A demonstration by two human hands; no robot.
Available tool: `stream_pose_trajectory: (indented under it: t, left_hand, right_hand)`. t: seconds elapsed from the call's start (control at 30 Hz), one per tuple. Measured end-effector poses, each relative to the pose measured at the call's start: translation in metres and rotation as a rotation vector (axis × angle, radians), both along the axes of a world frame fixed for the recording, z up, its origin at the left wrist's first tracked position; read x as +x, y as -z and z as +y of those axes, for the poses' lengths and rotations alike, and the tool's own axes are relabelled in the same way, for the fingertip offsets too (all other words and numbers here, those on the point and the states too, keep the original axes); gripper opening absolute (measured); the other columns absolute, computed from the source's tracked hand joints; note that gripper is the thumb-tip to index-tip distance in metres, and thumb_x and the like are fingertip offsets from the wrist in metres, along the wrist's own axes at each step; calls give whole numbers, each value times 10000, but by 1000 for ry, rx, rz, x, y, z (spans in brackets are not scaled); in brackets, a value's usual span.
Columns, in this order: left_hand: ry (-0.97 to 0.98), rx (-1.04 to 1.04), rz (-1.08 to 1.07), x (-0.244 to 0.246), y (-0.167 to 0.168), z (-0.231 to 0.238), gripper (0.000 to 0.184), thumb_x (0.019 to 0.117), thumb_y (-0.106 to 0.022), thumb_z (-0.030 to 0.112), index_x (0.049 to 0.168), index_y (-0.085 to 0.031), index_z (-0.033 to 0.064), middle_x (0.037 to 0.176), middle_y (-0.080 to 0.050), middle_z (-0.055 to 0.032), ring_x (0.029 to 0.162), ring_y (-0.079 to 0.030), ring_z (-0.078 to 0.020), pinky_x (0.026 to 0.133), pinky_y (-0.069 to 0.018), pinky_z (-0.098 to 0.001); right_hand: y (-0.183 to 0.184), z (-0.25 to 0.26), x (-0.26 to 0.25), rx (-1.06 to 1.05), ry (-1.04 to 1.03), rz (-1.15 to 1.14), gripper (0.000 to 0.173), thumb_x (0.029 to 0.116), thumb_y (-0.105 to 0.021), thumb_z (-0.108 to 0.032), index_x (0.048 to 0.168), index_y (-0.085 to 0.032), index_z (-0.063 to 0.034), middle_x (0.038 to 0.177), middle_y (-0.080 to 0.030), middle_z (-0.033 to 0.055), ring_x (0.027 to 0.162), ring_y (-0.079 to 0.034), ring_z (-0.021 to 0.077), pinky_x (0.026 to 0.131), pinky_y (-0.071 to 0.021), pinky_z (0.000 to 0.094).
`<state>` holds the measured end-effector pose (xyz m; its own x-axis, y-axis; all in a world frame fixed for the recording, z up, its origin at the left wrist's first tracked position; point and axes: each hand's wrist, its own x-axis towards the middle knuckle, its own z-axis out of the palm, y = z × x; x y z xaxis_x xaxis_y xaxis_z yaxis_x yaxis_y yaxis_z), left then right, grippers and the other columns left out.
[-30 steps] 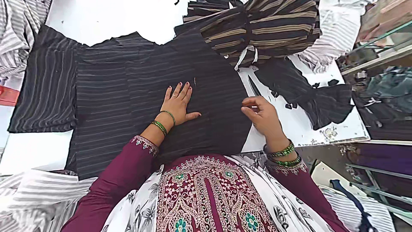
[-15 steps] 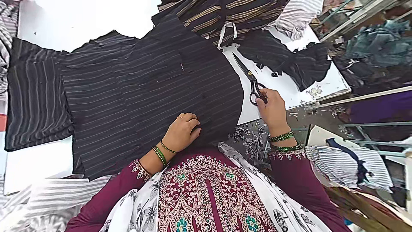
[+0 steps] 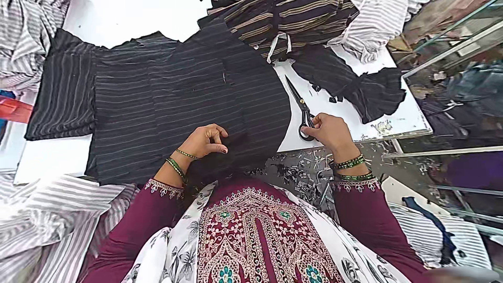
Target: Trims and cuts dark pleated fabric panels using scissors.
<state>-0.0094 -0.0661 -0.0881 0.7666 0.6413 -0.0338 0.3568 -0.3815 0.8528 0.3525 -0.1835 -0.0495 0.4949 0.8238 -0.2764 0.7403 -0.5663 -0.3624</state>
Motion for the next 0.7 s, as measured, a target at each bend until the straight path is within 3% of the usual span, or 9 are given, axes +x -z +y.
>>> stream_pose_trajectory:
  t: [0.13,0.23,0.3,0.37,0.4,0.47,0.5,0.63,0.7]
  left_hand:
    - [-122,9,-223,-6,17,-1,227,845,-730,49,688,-568,61,1025,-689,-40,977,-635,-51,850,-515,-233]
    - [-254,-59,-326,-5,18,-3,263,923,-618,33,705,-503,124,917,-667,26,835,-610,15,719,-480,-162]
    - [-326,-108,-400,-5,16,-5,297,949,-560,13,707,-480,165,830,-633,69,740,-582,30,655,-464,-143]
    - [-380,-143,-434,-4,14,-6,316,966,-526,9,708,-475,184,817,-632,93,717,-575,43,633,-459,-134]
    - [-401,-159,-449,-4,14,-6,317,969,-511,11,710,-478,191,830,-650,102,727,-587,50,639,-468,-131]
    - [-436,-205,-499,-5,16,-6,305,973,-475,16,731,-497,200,879,-685,109,750,-607,51,663,-478,-132]
    - [-455,-231,-538,-4,16,-6,309,980,-462,8,748,-516,205,892,-707,114,736,-615,52,657,-487,-130]
    - [-445,-273,-612,-5,16,-7,276,959,-496,-37,834,-544,205,924,-727,113,727,-649,37,663,-537,-142]
    - [-342,-134,-473,-4,18,-8,241,871,-654,13,1064,-540,100,968,-639,71,737,-592,42,668,-512,-141]
  right_hand:
    - [6,-10,11,49,22,132,313,913,-773,-156,1092,-649,69,880,-649,252,795,-617,406,712,-475,620]
    - [4,-24,15,39,54,360,216,966,-630,17,1170,-587,74,857,-606,148,707,-559,199,693,-496,404]
    - [2,-44,7,64,32,521,198,974,-588,34,1167,-560,70,786,-579,49,622,-542,74,621,-498,256]
    - [5,-71,-12,138,9,693,220,920,-683,-80,1077,-557,9,689,-570,-39,524,-524,23,520,-474,202]
    - [10,-86,-23,174,-17,793,294,879,-731,-220,1024,-549,-40,659,-557,-73,493,-514,12,484,-464,193]
    - [20,-114,-44,185,-73,976,642,716,-793,-670,1000,-553,-146,654,-556,-133,482,-510,-13,452,-457,177]
    - [24,-125,-53,152,-112,1068,731,658,-773,-784,1002,-552,-178,661,-560,-141,492,-511,-19,457,-460,175]
    - [34,-149,-73,-65,-290,1171,857,639,-644,-915,1068,-524,-183,752,-557,-154,625,-528,-68,584,-461,135]
    - [30,-152,-80,-150,-269,1118,936,608,-633,-942,1106,-535,-156,810,-581,-145,693,-556,-78,643,-485,133]
